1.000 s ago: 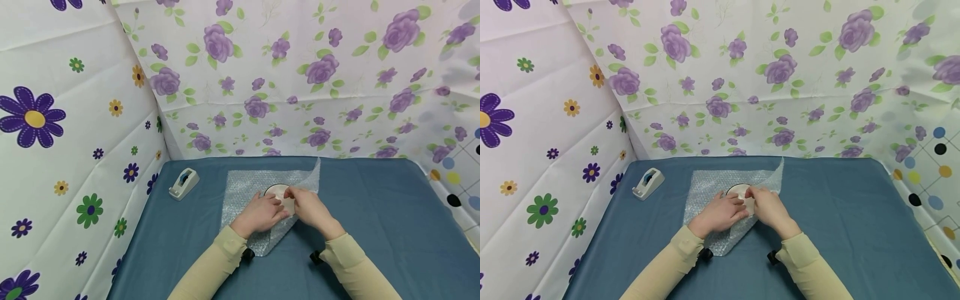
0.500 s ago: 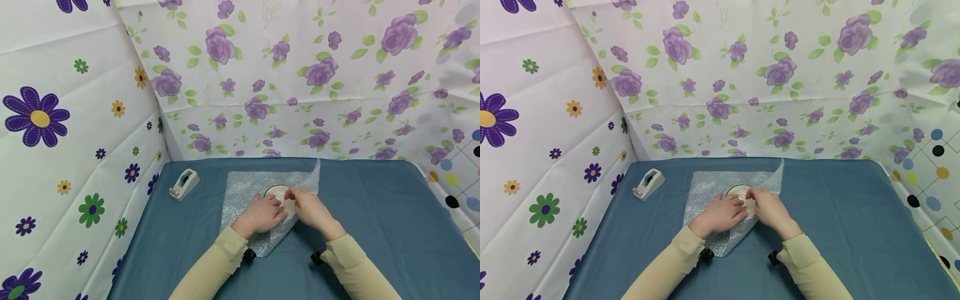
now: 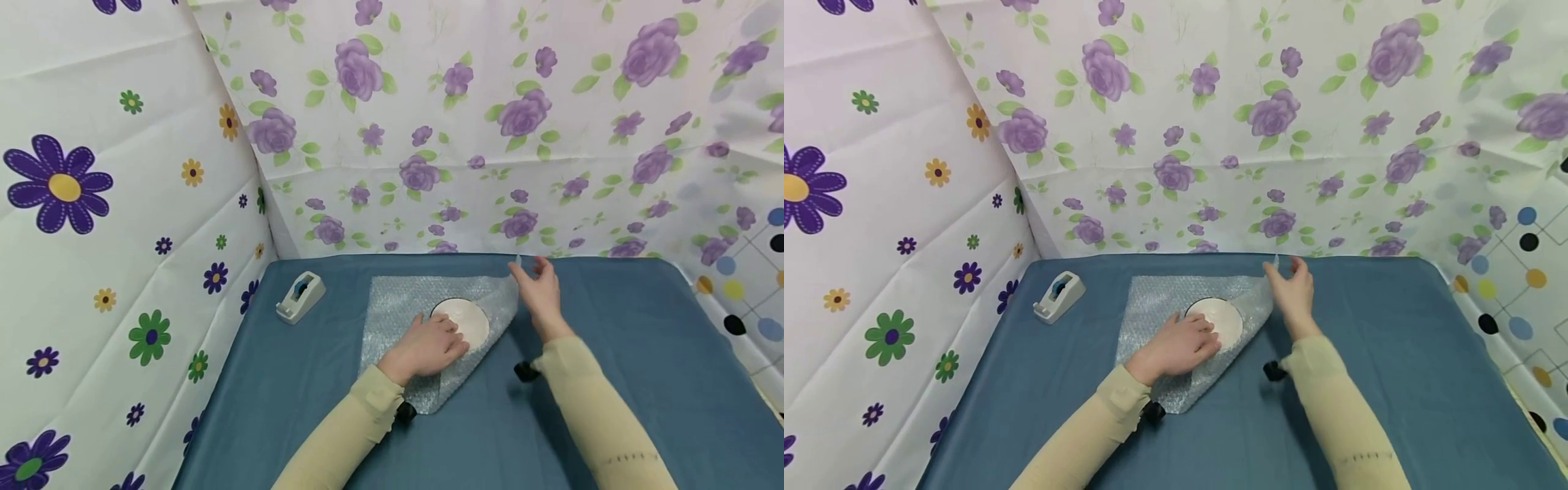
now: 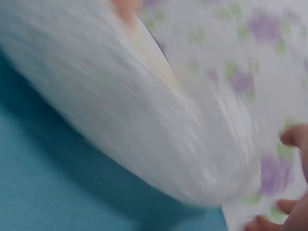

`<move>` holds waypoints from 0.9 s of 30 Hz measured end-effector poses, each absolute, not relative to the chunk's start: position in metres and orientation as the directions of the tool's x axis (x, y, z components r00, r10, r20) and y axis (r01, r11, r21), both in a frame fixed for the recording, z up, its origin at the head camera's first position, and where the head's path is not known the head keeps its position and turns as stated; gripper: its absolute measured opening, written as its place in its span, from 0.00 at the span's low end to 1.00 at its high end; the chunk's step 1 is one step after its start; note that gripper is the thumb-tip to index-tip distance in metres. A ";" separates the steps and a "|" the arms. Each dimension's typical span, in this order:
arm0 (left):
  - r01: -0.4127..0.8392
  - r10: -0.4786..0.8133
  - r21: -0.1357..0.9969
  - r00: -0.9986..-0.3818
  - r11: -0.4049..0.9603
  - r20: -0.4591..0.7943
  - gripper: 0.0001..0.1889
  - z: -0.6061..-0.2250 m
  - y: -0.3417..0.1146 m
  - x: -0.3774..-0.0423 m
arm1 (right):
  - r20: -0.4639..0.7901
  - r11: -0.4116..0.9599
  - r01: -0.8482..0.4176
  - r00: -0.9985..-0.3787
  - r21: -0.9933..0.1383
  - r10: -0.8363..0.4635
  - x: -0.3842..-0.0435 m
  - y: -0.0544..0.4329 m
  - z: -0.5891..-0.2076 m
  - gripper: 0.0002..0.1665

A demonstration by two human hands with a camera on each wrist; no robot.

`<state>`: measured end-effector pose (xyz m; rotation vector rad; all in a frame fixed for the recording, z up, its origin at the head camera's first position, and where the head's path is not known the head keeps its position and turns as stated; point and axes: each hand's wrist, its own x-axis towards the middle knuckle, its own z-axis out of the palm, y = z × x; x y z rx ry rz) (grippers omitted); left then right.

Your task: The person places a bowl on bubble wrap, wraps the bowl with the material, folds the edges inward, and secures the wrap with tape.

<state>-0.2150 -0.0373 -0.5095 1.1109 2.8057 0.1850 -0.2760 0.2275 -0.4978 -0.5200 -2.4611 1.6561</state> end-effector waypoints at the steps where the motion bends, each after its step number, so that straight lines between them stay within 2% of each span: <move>1: 0.675 0.688 0.149 -0.723 0.722 -0.064 0.29 -0.509 -0.037 -0.216 | -0.179 0.343 0.289 -0.931 -0.894 0.317 -0.285 0.234 -0.497 0.59; 3: 0.680 0.692 0.142 -0.719 0.719 -0.066 0.29 -0.509 -0.037 -0.216 | -0.319 0.413 0.396 -0.916 -0.820 0.244 -0.299 0.247 -0.497 0.63; 5: 0.685 0.698 0.144 -0.713 0.714 -0.072 0.29 -0.509 -0.035 -0.216 | -0.384 0.503 0.437 -0.899 -0.745 0.213 -0.307 0.259 -0.499 0.57; 9: 0.690 0.706 0.167 -0.705 0.704 -0.066 0.29 -0.510 -0.032 -0.216 | -0.364 0.592 0.470 -0.882 -0.655 0.297 -0.312 0.280 -0.504 0.35; 13: 0.681 0.699 0.185 -0.714 0.708 -0.048 0.29 -0.511 -0.033 -0.214 | -0.337 0.571 0.475 -0.879 -0.670 0.337 -0.314 0.289 -0.508 0.24; 27: 0.696 0.704 0.159 -0.710 0.700 0.012 0.28 -0.511 -0.044 -0.216 | -0.346 0.421 0.473 -0.873 -0.774 0.344 -0.321 0.284 -0.514 0.27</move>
